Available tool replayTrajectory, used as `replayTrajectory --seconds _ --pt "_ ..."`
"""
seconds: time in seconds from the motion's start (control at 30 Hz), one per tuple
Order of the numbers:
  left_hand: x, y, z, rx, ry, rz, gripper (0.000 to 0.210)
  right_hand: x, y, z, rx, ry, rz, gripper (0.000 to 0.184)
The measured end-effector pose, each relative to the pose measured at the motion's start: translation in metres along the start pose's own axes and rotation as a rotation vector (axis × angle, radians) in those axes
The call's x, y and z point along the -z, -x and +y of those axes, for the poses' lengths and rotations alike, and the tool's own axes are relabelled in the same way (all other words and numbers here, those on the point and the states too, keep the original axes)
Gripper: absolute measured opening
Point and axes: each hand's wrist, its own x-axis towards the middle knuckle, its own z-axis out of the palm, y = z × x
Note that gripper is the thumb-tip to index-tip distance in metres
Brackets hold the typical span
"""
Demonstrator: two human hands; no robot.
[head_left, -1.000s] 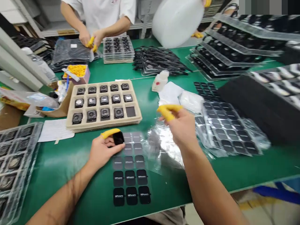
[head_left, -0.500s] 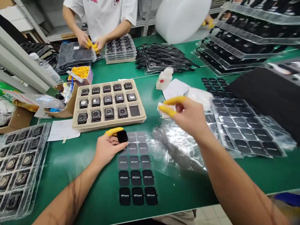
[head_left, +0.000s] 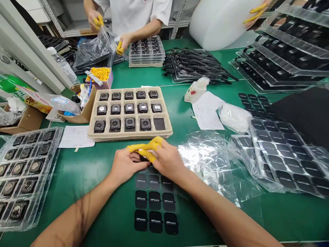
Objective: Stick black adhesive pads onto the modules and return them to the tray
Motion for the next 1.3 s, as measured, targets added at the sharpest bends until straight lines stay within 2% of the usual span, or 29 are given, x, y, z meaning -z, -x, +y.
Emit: replayTrajectory --seconds 0.1,0.17,0.23,0.3,0.37,0.43,0.53,0.63,0.7,0.77,0.83,0.9,0.97,1.0,1.07,1.17,1.3 --pt "-0.001 0.0 0.0 0.002 -0.011 0.016 0.046 0.001 0.002 -0.001 0.062 0.047 0.031 0.023" --pt "-0.001 0.0 0.0 -0.009 -0.028 0.008 0.041 0.0 0.002 0.0 0.095 0.062 0.005 0.024" --pt "-0.001 -0.001 -0.001 0.001 -0.047 0.006 0.032 0.0 0.002 0.003 0.035 0.082 0.008 0.023" --pt "0.0 -0.001 -0.001 0.023 -0.042 0.016 0.037 -0.001 0.002 0.005 -0.014 0.041 0.027 0.021" --pt "0.0 -0.001 -0.001 0.016 -0.034 0.015 0.043 -0.001 0.003 0.005 0.014 -0.024 0.009 0.018" --pt "0.0 0.0 0.0 -0.009 -0.068 0.008 0.038 -0.001 0.003 0.004 0.028 -0.036 -0.03 0.018" --pt "0.0 0.0 0.0 -0.01 -0.091 0.01 0.036 -0.001 0.004 0.003 -0.046 0.013 -0.024 0.018" --pt "-0.001 0.0 0.0 -0.015 -0.072 0.005 0.047 -0.003 0.004 0.002 0.003 0.007 -0.055 0.017" --pt "-0.001 -0.001 0.0 -0.012 -0.058 0.002 0.04 -0.003 0.002 0.002 0.036 0.023 -0.084 0.017" --pt "-0.001 -0.001 0.0 0.025 -0.025 0.0 0.035 0.002 0.001 0.004 -0.023 0.119 -0.041 0.018" --pt "-0.002 -0.001 0.001 0.04 0.007 -0.001 0.037 0.016 0.002 0.006 -0.12 0.278 0.089 0.02" --pt "-0.003 0.001 0.002 -0.03 0.0 0.018 0.041 0.032 0.007 0.007 -0.168 0.437 0.249 0.02" --pt "-0.003 0.003 0.003 -0.142 -0.08 0.052 0.042 0.043 0.013 0.008 -0.132 0.457 0.286 0.02" --pt "-0.003 0.004 0.003 -0.184 -0.132 0.072 0.043 0.045 0.016 0.008 -0.105 0.427 0.231 0.022" --pt "-0.003 0.006 0.004 -0.233 -0.215 0.103 0.044 0.042 0.019 0.009 -0.092 0.358 0.037 0.029" --pt "0.0 0.007 0.004 -0.314 -0.272 0.145 0.045 0.03 0.018 0.017 -0.208 0.287 -0.17 0.035" --pt "0.002 0.008 0.003 -0.372 -0.359 0.195 0.046 0.033 0.01 0.03 -0.353 0.056 -0.276 0.012"
